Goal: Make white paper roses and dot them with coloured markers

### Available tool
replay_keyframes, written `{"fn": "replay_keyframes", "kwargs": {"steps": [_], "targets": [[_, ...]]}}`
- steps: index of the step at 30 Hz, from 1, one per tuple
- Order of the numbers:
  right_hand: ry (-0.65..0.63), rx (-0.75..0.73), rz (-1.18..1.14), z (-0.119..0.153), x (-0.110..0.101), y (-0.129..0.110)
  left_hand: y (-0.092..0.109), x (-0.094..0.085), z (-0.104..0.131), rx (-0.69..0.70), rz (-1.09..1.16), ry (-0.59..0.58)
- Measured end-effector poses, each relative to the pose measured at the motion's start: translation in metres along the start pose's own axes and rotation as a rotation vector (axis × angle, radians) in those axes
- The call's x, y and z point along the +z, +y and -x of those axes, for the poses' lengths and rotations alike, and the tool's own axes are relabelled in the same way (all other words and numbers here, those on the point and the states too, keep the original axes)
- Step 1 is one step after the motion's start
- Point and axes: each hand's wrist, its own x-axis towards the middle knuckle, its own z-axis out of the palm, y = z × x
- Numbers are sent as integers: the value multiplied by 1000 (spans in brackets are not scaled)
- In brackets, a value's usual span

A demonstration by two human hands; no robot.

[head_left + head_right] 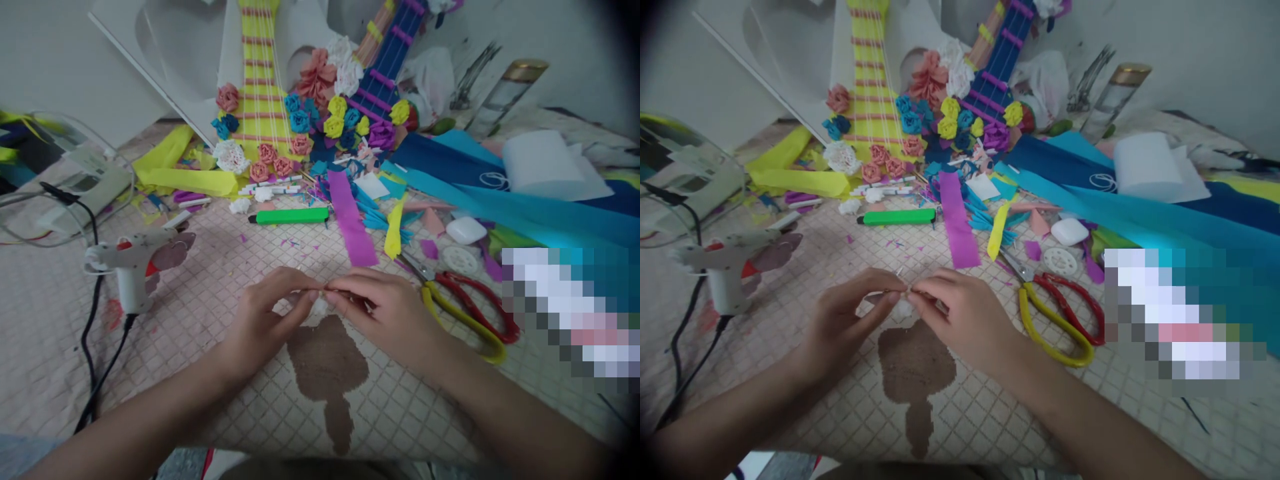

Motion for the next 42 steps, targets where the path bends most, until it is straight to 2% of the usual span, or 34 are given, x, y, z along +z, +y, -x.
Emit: {"fn": "replay_keyframes", "kwargs": {"steps": [6, 11, 20, 30, 42], "targets": [[-48, 16, -90, -2, -4, -2, 1, 1, 0, 80, -77, 0], [-63, -25, -117, -2, -4, 0, -2, 2, 3, 132, -98, -41], [-46, 38, -142, -1, -3, -1, 2, 0, 4, 60, -35, -74], [-76, 94, -263, -2, -4, -2, 3, 1, 1, 80, -30, -52], [-78, 149, -293, -3, -3, -1, 1, 0, 2, 57, -74, -42]]}}
